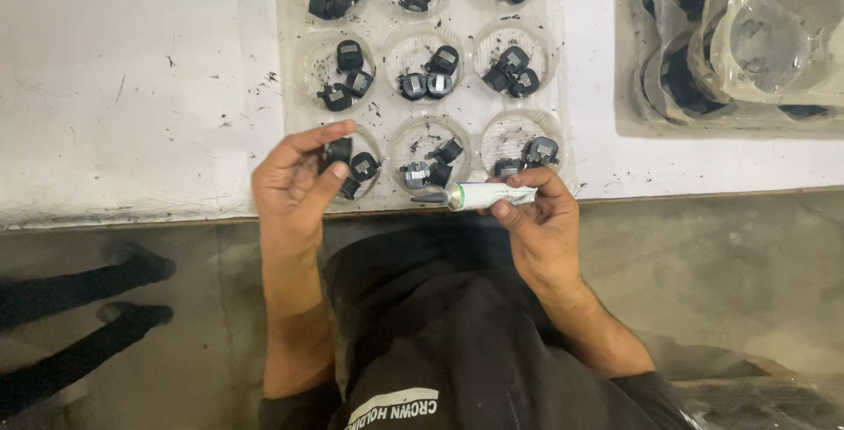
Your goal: The person picks small black plastic components one at a time from a tray, applies adhesive to each from a squeeze tube, and places the treated component back into the tray. They work through many components in sequence, occasionally repositioning parts in the tray.
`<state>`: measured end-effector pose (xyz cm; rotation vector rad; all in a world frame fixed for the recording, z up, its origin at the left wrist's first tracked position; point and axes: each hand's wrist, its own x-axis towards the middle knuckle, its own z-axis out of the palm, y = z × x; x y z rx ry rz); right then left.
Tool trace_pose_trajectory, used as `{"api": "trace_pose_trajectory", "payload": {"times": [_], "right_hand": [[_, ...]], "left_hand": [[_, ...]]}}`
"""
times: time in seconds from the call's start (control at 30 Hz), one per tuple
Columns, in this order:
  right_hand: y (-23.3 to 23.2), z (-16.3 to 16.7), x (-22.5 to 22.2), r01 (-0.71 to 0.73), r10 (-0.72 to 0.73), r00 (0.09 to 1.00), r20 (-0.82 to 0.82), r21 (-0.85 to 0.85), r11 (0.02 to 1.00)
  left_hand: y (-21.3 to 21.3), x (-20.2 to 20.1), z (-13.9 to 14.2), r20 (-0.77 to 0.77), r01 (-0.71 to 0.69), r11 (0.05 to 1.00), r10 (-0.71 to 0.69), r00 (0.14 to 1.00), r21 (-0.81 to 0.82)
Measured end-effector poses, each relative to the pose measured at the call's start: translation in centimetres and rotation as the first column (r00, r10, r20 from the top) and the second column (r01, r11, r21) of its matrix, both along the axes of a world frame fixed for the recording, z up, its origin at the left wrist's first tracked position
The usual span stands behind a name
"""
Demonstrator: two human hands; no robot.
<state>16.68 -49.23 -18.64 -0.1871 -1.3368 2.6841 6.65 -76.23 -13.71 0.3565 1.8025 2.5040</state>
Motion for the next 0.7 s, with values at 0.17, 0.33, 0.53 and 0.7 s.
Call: {"api": "trace_pose_trajectory", "payload": {"times": [0.17,0.33,0.53,0.7], "right_hand": [[0.4,0.9,0.5,0.079,-0.078,0.997,0.014,-0.025,0.997],[0.5,1.8,1.3,0.084,-0.086,0.996,-0.009,-0.136,0.987],[-0.9,1.8,2.4,0.423,-0.267,0.89,-0.37,0.449,0.787],[-1.6,3.0,1.8,0.578,-0.203,0.779,-0.593,0.555,0.598]], "left_hand": [[1.9,1.4,0.8,-0.017,0.082,0.992,-0.084,0.996,-0.092],[2.8,1.9,1.5,-0.123,0.004,0.991,-0.021,0.992,-0.135],[4.7,0.5,-1.2,-0.194,-0.155,0.985,0.138,0.971,-0.076],[5.1,0.5,-2.2,-0.088,-0.03,0.996,0.037,0.995,0.084]]}}
